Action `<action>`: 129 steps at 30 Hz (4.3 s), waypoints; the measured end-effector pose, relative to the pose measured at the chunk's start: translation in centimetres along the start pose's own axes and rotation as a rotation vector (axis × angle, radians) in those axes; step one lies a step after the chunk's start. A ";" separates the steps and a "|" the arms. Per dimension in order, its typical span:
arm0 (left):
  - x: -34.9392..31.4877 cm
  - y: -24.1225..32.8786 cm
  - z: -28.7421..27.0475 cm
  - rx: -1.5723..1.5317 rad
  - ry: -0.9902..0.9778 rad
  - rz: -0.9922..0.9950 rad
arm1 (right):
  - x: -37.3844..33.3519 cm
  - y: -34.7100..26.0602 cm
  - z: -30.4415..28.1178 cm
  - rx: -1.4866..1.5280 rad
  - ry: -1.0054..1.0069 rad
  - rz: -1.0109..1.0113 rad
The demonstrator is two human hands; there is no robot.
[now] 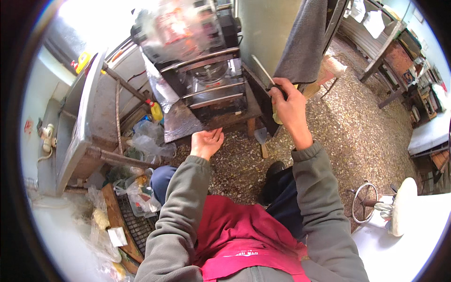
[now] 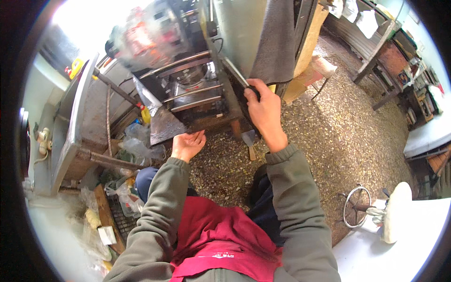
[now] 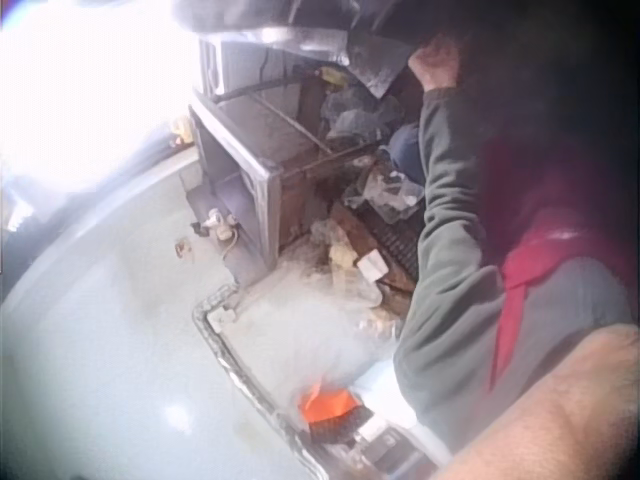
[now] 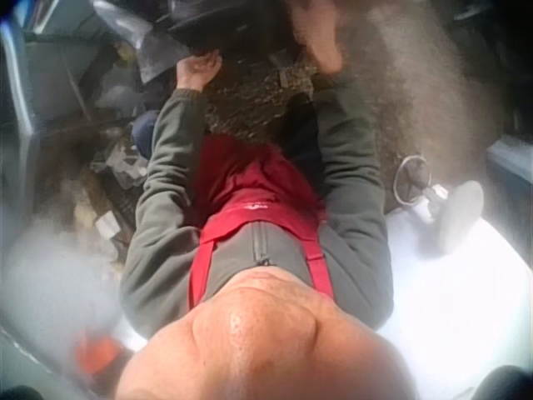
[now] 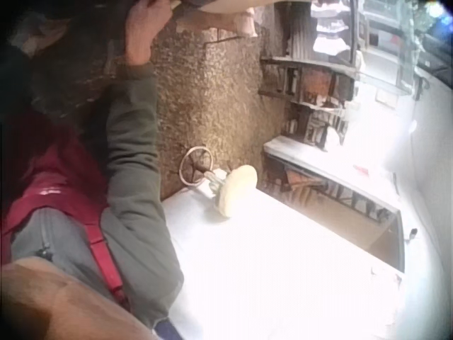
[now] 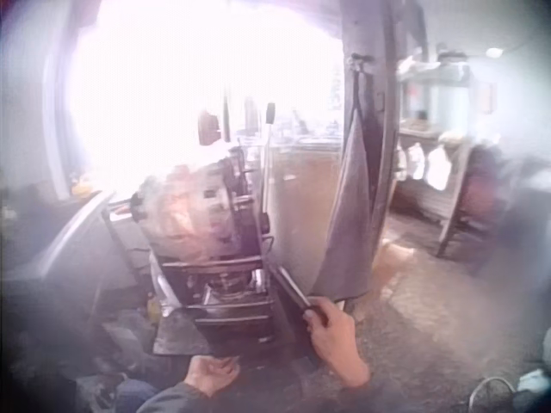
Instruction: The person sits on the floor and assembles a metal machine part. They place a metal plate with a circular opening onto the machine, insert a spring, and use a screwdriver to tighten screws to secure the plate.
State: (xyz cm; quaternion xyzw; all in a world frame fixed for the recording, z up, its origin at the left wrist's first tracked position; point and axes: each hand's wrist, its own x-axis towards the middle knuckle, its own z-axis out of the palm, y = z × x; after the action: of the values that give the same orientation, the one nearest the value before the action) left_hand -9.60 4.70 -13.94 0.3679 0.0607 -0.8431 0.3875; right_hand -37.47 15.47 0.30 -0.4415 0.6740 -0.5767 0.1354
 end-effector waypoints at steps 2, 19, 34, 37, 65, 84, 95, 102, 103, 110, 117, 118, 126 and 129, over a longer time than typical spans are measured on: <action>-0.7 0.8 -0.1 0.004 0.046 0.023 | 0.2 -0.9 0.1 -0.045 0.025 -0.111; -3.6 3.8 -4.0 0.081 -0.028 0.136 | 2.5 -7.5 -1.7 -0.486 -0.013 -0.761; -16.3 10.0 5.3 0.887 -0.352 0.850 | 0.8 -6.9 -1.9 -0.489 0.033 -0.755; -17.4 11.7 9.1 0.923 -0.347 0.949 | 0.8 -7.1 -2.0 -0.502 0.025 -0.749; -16.5 13.3 12.2 1.125 -0.286 1.110 | 6.1 -10.1 -4.6 -0.909 -0.235 -1.029; -21.1 7.6 -2.2 1.336 -0.293 0.527 | 4.5 -8.9 -6.1 -0.922 0.138 -1.136; -17.5 5.3 -3.7 1.355 -0.230 0.334 | -2.1 10.2 -13.2 0.394 0.231 0.452; -13.2 2.9 -4.4 1.029 -0.188 0.154 | 10.7 23.4 -7.7 0.507 0.121 0.691; -13.0 2.9 -4.6 1.009 -0.164 0.144 | 11.8 24.5 -6.6 0.477 0.216 0.722; -8.2 5.1 -4.9 0.527 -0.113 0.086 | 3.5 22.2 -6.1 0.508 0.110 0.490; -5.1 5.0 -5.8 0.513 -0.092 0.171 | -5.4 8.0 -5.5 0.098 -0.973 0.566; -5.5 5.0 -5.7 0.538 -0.092 0.149 | -5.5 6.9 -4.2 0.060 -0.951 0.662; -9.5 10.2 -5.7 0.388 0.046 0.204 | -8.0 6.7 9.8 0.515 -0.526 0.809; -8.1 11.9 -6.4 0.394 0.070 0.174 | -9.3 7.2 12.2 0.522 -0.370 0.830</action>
State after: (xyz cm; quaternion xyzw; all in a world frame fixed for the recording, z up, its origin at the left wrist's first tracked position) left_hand 5.86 3.85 -10.99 0.4695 -0.1240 -0.7887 0.3771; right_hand -26.91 14.03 -12.83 -0.1831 0.5909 -0.5357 0.5748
